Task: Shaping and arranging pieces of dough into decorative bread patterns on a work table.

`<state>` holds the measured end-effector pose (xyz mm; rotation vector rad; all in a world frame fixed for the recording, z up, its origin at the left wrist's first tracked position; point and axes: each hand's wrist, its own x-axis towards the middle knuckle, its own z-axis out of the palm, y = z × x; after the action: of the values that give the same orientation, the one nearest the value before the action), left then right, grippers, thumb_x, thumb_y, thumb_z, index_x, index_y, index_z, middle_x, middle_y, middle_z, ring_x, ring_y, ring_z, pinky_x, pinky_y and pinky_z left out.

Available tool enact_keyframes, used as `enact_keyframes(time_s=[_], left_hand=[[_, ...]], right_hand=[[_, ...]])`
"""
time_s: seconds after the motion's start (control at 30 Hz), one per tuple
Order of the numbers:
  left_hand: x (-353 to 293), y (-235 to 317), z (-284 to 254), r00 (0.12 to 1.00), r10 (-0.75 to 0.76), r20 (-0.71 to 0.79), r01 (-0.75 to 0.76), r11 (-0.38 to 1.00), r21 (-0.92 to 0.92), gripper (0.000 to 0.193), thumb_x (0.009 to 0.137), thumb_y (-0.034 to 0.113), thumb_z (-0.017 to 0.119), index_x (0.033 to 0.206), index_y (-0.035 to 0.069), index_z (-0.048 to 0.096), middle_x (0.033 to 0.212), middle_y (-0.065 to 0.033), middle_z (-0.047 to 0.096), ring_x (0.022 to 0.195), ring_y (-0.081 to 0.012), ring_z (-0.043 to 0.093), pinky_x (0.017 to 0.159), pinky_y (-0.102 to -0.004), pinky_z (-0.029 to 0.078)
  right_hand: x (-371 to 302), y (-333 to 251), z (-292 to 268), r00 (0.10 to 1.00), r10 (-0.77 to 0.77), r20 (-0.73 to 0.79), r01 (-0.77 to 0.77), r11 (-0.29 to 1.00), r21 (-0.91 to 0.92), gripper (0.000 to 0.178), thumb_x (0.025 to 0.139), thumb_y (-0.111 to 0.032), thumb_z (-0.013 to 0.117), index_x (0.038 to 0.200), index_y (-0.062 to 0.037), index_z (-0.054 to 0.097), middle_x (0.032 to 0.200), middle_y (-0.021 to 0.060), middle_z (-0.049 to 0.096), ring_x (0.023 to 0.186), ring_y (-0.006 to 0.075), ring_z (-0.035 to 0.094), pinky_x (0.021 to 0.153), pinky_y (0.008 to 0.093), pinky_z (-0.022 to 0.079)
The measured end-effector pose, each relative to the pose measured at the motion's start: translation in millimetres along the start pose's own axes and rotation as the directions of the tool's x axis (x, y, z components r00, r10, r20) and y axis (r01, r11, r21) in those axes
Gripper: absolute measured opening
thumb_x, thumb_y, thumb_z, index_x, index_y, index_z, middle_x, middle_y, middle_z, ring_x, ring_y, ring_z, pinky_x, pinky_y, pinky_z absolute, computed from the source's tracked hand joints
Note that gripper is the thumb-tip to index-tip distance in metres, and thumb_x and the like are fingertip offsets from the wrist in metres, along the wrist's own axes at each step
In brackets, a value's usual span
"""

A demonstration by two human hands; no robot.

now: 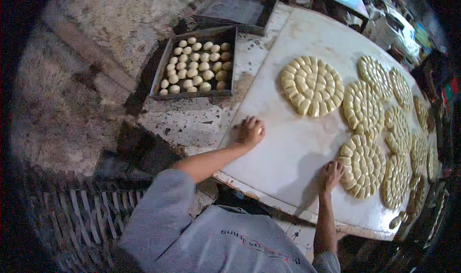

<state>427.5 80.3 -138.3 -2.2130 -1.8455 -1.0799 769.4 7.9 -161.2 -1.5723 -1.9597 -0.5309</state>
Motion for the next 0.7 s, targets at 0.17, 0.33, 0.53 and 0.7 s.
enact_keyframes(time_s=[0.17, 0.33, 0.53, 0.7], left_hand=[[-36, 21, 66, 0.939, -0.304, 0.162, 0.253, 0.927, 0.278, 0.042, 0.073, 0.019, 0.053, 0.108, -0.004, 0.049, 0.116, -0.0238, 0.045, 0.107, -0.0388, 0.042, 0.092, -0.0497, 0.033], [-48, 21, -15, 0.413, 0.369, 0.833, -0.142, 0.929, -0.341, 0.039, 0.070, 0.011, 0.055, 0.109, 0.006, 0.057, 0.118, -0.0227, 0.050, 0.105, -0.0338, 0.051, 0.085, -0.0414, 0.044], [115, -152, -105, 0.662, 0.408, 0.629, 0.190, 0.720, -0.667, 0.038, 0.061, 0.015, 0.066, 0.096, 0.003, 0.060, 0.085, -0.0110, 0.062, 0.073, -0.0191, 0.058, 0.065, -0.0342, 0.048], [316, -289, -210, 0.994, -0.108, 0.001, 0.086, 0.790, -0.607, 0.030, 0.067, 0.012, 0.067, 0.094, 0.002, 0.058, 0.084, -0.0153, 0.062, 0.078, -0.0254, 0.061, 0.070, -0.0351, 0.048]], right_hand=[[24, -88, 39, 0.873, 0.334, 0.355, -0.414, 0.892, 0.180, 0.019, 0.071, -0.013, 0.060, 0.088, -0.0039, 0.055, 0.098, 0.0167, 0.053, 0.098, 0.0348, 0.046, 0.089, 0.0463, 0.033], [-45, -24, -13, 0.984, 0.104, 0.148, -0.101, 0.995, -0.024, 0.021, 0.068, -0.006, 0.055, 0.089, -0.0059, 0.052, 0.089, 0.0161, 0.054, 0.091, 0.0366, 0.049, 0.080, 0.0478, 0.039], [-8, -97, -5, 0.828, 0.523, 0.201, -0.508, 0.852, -0.123, 0.020, 0.071, -0.008, 0.055, 0.089, -0.0006, 0.051, 0.085, 0.0160, 0.055, 0.081, 0.0331, 0.054, 0.075, 0.0453, 0.043], [-4, -165, -49, 0.329, 0.722, 0.609, -0.882, 0.005, 0.471, 0.035, 0.082, -0.012, 0.051, 0.115, 0.0004, 0.045, 0.083, 0.0108, 0.055, 0.066, 0.0212, 0.056, 0.058, 0.0325, 0.048]])
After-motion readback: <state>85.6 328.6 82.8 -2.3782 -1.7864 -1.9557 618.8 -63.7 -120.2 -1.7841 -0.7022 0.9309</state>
